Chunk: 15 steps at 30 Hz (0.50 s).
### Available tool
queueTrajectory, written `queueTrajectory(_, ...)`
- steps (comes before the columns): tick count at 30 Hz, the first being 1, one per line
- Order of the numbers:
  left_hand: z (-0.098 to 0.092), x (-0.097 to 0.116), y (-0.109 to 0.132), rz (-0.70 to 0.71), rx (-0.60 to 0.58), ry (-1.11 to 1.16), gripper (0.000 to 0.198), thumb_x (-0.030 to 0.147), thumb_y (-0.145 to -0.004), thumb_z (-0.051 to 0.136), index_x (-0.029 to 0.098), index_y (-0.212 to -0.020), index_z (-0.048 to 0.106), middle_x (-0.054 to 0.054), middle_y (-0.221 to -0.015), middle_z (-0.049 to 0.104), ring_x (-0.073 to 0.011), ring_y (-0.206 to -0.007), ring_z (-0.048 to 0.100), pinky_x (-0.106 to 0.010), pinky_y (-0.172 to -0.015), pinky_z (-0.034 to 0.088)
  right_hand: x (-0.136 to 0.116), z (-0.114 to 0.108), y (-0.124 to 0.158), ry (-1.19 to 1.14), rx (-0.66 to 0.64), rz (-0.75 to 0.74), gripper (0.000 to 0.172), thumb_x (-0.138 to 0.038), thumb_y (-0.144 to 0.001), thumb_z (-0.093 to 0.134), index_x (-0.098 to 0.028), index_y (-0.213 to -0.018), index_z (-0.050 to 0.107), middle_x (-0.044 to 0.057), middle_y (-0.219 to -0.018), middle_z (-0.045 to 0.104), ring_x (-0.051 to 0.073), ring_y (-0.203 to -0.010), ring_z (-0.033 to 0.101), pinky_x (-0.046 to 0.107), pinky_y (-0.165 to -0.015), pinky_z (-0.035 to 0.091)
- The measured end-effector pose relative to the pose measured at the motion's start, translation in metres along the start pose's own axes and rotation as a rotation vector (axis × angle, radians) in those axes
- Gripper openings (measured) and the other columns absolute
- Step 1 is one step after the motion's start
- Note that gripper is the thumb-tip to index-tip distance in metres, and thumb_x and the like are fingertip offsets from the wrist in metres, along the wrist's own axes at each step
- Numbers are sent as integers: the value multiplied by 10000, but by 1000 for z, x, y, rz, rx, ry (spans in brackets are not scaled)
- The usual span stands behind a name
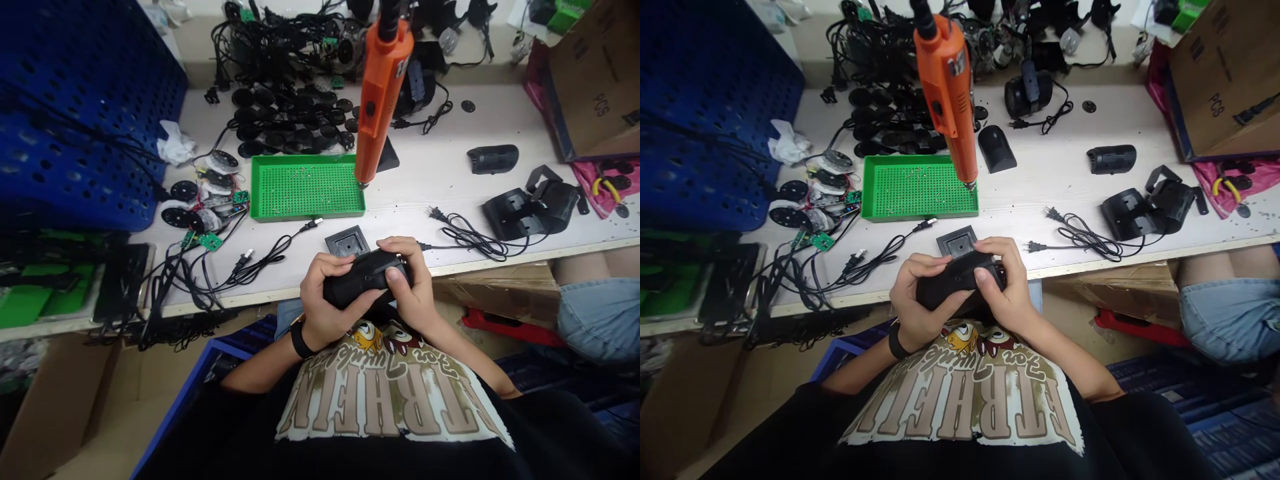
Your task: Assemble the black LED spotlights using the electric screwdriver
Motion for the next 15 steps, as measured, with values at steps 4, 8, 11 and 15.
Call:
queueTrajectory(4, 2, 8, -5, 82, -25, -51, 479, 382, -728, 936, 198, -1030, 613, -64, -1010, 704, -219, -946, 733, -383, -818, 615, 4, -2, -5, -79, -91, 88, 257, -457, -988, 622, -268, -1162, 620, 54, -1180, 704, 227, -1120, 669, 425, -984, 539)
queueTrajectory(8, 4, 13, -11, 111, -40, -51, 495, 409, -725, 937, 208, -1028, 601, -55, -990, 707, -226, -938, 743, -379, -789, 618, 1, -4, -8, -49, -58, 14, 273, -482, -992, 600, -255, -1115, 688, 60, -1084, 723, 239, -1040, 682, 428, -927, 547)
queueTrajectory(11, 4, 14, -15, 102, -48, -28, 494, 411, -709, 950, 218, -1003, 603, -38, -969, 711, -227, -926, 753, -372, -775, 616, 2, -4, -6, -86, 15, -42, 238, -442, -987, 605, -263, -1107, 706, 61, -1080, 721, 248, -1055, 681, 440, -932, 540)
queueTrajectory(15, 6, 5, -14, 22, -55, 54, 493, 401, -725, 940, 220, -1055, 622, -56, -1034, 725, -235, -982, 750, -399, -861, 614, 8, -4, -5, -91, 85, -8, 236, -430, -978, 601, -257, -1099, 705, 62, -1087, 719, 260, -1076, 677, 467, -970, 519)
Point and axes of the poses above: each hand's wrist, its own y-axis away from the middle knuckle, its own z-axis out of the palm, x = y × z, the point moved 6 cm from there along -y, towards the middle knuckle
